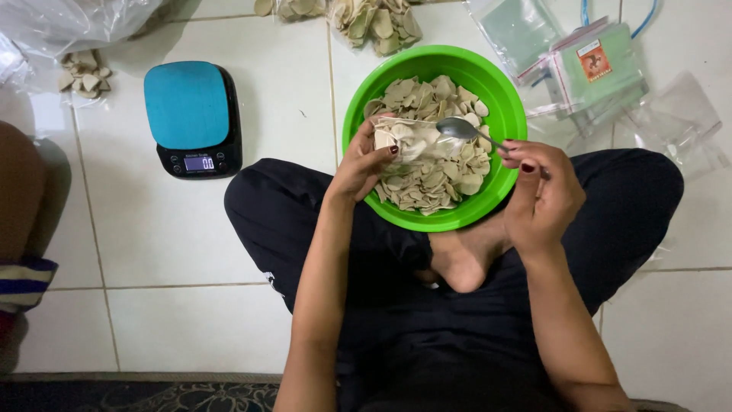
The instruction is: Manually filling small plastic bags with chips using a spoon from a large bowl.
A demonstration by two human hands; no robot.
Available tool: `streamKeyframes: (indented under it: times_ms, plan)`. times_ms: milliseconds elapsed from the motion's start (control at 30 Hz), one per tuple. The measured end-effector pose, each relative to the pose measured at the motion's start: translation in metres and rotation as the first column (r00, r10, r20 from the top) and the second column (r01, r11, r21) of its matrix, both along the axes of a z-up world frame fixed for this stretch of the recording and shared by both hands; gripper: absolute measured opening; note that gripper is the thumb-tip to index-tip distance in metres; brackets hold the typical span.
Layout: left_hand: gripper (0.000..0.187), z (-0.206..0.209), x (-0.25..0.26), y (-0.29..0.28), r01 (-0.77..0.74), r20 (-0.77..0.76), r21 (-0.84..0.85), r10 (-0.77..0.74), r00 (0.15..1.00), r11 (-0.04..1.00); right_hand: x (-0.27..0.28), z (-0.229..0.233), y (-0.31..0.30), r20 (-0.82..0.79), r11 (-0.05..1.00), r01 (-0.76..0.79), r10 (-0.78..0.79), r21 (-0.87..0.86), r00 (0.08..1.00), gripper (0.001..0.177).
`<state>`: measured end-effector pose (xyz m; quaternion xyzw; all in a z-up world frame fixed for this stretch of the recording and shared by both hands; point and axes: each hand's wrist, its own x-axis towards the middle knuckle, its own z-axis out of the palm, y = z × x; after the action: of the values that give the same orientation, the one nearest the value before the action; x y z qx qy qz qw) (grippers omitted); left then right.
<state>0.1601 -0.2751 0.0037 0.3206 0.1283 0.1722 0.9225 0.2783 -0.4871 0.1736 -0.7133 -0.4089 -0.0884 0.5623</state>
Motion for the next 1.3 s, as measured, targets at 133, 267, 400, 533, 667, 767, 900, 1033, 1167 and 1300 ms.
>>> streamKeyframes:
  times_ms: [133, 267, 400, 533, 667, 767, 900, 1033, 1167, 1300]
  plan:
    - [0.069, -0.009, 0.001, 0.002, -0.008, -0.004, -0.012, 0.008, 1.000, 1.000, -0.005, 0.002, 0.001, 0.015, 1.000, 0.012, -0.012, -0.007, 1.000, 0.032]
    - [0.067, 0.001, -0.001, 0.001, -0.016, -0.012, -0.007, 0.016, 1.000, 1.000, -0.007, 0.002, -0.002, 0.092, 0.999, 0.036, -0.035, -0.005, 0.995, 0.032]
    - [0.062, -0.009, -0.002, 0.003, -0.018, -0.009, 0.003, 0.018, 1.000, 1.000, -0.008, 0.001, 0.001, 0.067, 0.998, -0.011, 0.015, -0.056, 0.998, 0.029]
    - [0.062, 0.005, -0.004, -0.001, -0.009, -0.034, 0.019, 0.010, 0.999, 1.000, -0.007, -0.017, 0.004, -0.055, 1.000, -0.011, 0.011, 0.005, 0.998, 0.029]
    - [0.060, 0.003, -0.004, -0.001, -0.009, -0.043, 0.009, 0.010, 0.999, 1.000, 0.004, -0.045, -0.008, -0.374, 0.999, 0.002, 0.016, 0.048, 0.927, 0.029]
    - [0.058, 0.004, -0.002, 0.000, -0.015, -0.036, -0.011, 0.015, 0.999, 1.000, 0.012, -0.055, -0.015, -0.574, 0.995, 0.079, -0.031, 0.059, 0.819, 0.028]
    - [0.058, 0.006, -0.002, 0.000, -0.025, -0.030, -0.037, 0.024, 0.999, 0.999, 0.018, -0.054, -0.022, -0.708, 0.983, 0.171, -0.074, 0.067, 0.702, 0.027]
    - [0.057, 0.021, -0.006, 0.007, 0.042, -0.044, -0.079, -0.046, 0.998, 0.996, 0.022, -0.029, -0.029, -0.769, 0.952, 0.306, -0.187, 0.012, 0.611, 0.014]
    - [0.067, 0.024, -0.004, 0.007, -0.027, 0.001, -0.121, 0.027, 1.000, 0.992, 0.026, -0.019, -0.038, -0.705, 0.926, 0.354, -0.164, 0.130, 0.690, 0.026]
    - [0.071, 0.032, -0.006, 0.008, -0.047, 0.075, -0.273, 0.070, 0.995, 0.961, 0.029, -0.018, -0.040, 0.004, 0.965, 0.191, -0.193, -0.178, 0.981, 0.043]
